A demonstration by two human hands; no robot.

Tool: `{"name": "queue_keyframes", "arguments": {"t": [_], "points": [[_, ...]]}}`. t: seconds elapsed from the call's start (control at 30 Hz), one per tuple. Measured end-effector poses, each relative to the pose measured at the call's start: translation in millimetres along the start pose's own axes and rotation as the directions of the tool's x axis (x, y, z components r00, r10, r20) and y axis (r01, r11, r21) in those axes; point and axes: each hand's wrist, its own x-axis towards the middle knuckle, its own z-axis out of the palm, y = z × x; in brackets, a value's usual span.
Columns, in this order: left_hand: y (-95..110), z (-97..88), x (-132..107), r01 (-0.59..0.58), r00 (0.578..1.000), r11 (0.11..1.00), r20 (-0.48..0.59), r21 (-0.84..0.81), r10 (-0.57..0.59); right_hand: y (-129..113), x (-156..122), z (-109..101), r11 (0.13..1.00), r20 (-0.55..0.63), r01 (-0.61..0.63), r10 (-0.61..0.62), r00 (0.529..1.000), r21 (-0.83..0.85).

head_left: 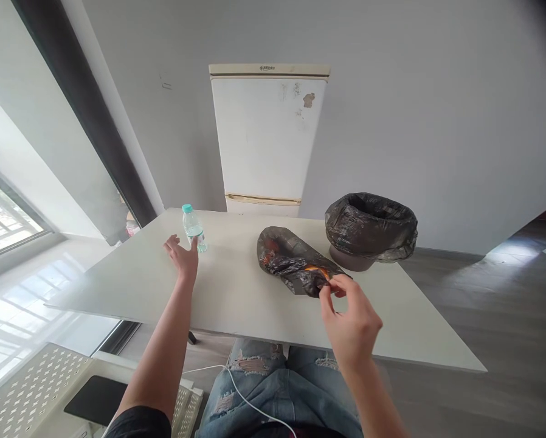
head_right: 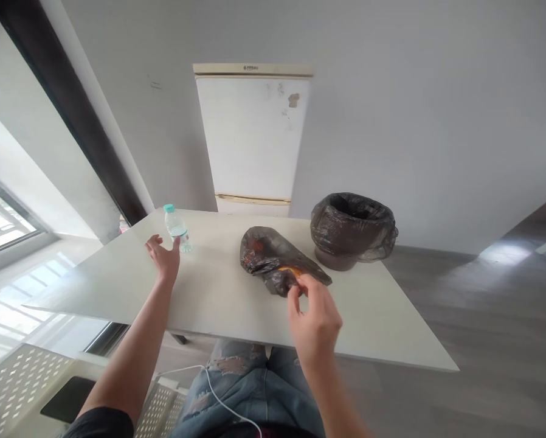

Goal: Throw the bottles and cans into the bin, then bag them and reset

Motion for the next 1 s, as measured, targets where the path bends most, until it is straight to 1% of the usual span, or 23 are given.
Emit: {"name": "queue_keyframes", "arguments": {"t": [0.07,0.1,0.2,0.27,0.3,0.37,0.4,0.43,0.47,0.5,0.53,0.57,0.6,0.63,0.67,0.7,0.83,0.9,1.0], "points": [[3.6,-4.2,0.8,-0.050,0.996,0.999,-0.076,0.007,0.051,0.7,6.0,-11.0,0.999,-0.037,0.017,-0.018,0.999,-0.036],[6.3,-6.8,1.7,-0.075,0.993,0.997,-0.089,0.003,0.075,1.9,8.8,-16.5,0.998,-0.034,0.035,-0.036,0.999,-0.045],[23.5,-19.4,1.9,-0.164,0.986,0.986,-0.037,-0.031,0.163,8.0,16.3,-33.0,0.997,0.025,0.052,-0.050,0.998,-0.051],[46.0,-34.1,-6.8,-0.258,0.966,0.964,0.005,-0.069,0.259,11.8,21.2,-43.3,0.997,0.064,0.030,-0.026,0.998,-0.067],[61.0,-43.5,-15.8,-0.303,0.952,0.948,0.013,-0.092,0.306,12.8,23.6,-47.8,0.997,0.077,0.023,-0.017,0.997,-0.075],[97.0,-65.3,-44.9,-0.351,0.926,0.923,0.087,-0.158,0.368,12.0,28.1,-54.9,0.998,0.100,0.026,-0.019,0.995,-0.065],[116.8,-76.6,-64.3,-0.371,0.896,0.903,0.170,-0.217,0.409,10.1,30.1,-57.4,0.998,0.109,0.027,-0.021,0.994,-0.049],[136.7,-87.1,-86.0,-0.379,0.846,0.876,0.272,-0.300,0.459,7.2,31.7,-59.3,0.999,0.113,0.025,-0.022,0.993,-0.027],[155.8,-96.0,-108.7,-0.386,0.763,0.831,0.368,-0.400,0.531,3.6,33.1,-60.7,1.000,0.117,0.021,-0.020,0.993,-0.003],[172.9,-102.6,-131.2,-0.393,0.649,0.770,0.442,-0.503,0.619,-0.3,33.9,-61.8,1.000,0.127,0.016,-0.018,0.992,0.022],[187.2,-106.2,-152.0,-0.397,0.532,0.714,0.489,-0.577,0.691,-4.3,34.4,-62.8,0.999,0.142,0.012,-0.018,0.990,0.042],[197.9,-106.4,-170.0,-0.422,0.437,0.663,0.502,-0.618,0.746,-7.9,34.5,-63.8,0.998,0.158,0.009,-0.018,0.987,0.060],[204.6,-103.3,-184.4,-0.440,0.362,0.638,0.525,-0.632,0.770,-10.7,34.2,-64.9,0.997,0.175,0.004,-0.018,0.984,0.079],[207.3,-97.4,-194.7,-0.455,0.328,0.628,0.537,-0.631,0.777,-12.5,33.8,-66.0,0.995,0.193,-0.001,-0.018,0.981,0.097],[206.4,-89.2,-201.1,-0.470,0.321,0.625,0.539,-0.622,0.778,-13.2,33.2,-67.3,0.994,0.210,-0.004,-0.019,0.977,0.112],[202.6,-79.7,-203.9,-0.486,0.323,0.626,0.540,-0.609,0.777,-12.7,32.7,-68.8,0.992,0.218,-0.003,-0.024,0.976,0.122],[176.7,-43.6,-196.0,-0.532,0.341,0.621,0.525,-0.575,0.779,-2.2,30.7,-74.5,0.996,0.200,0.006,-0.023,0.979,0.087],[167.0,-32.2,-190.8,-0.531,0.368,0.647,0.540,-0.547,0.757,5.1,29.9,-76.5,0.999,0.165,-0.012,0.006,0.986,0.037],[160.5,-22.6,-188.0,-0.512,0.405,0.699,0.577,-0.499,0.709,16.2,28.0,-77.3,0.999,0.134,-0.022,0.029,0.991,-0.049]]}}
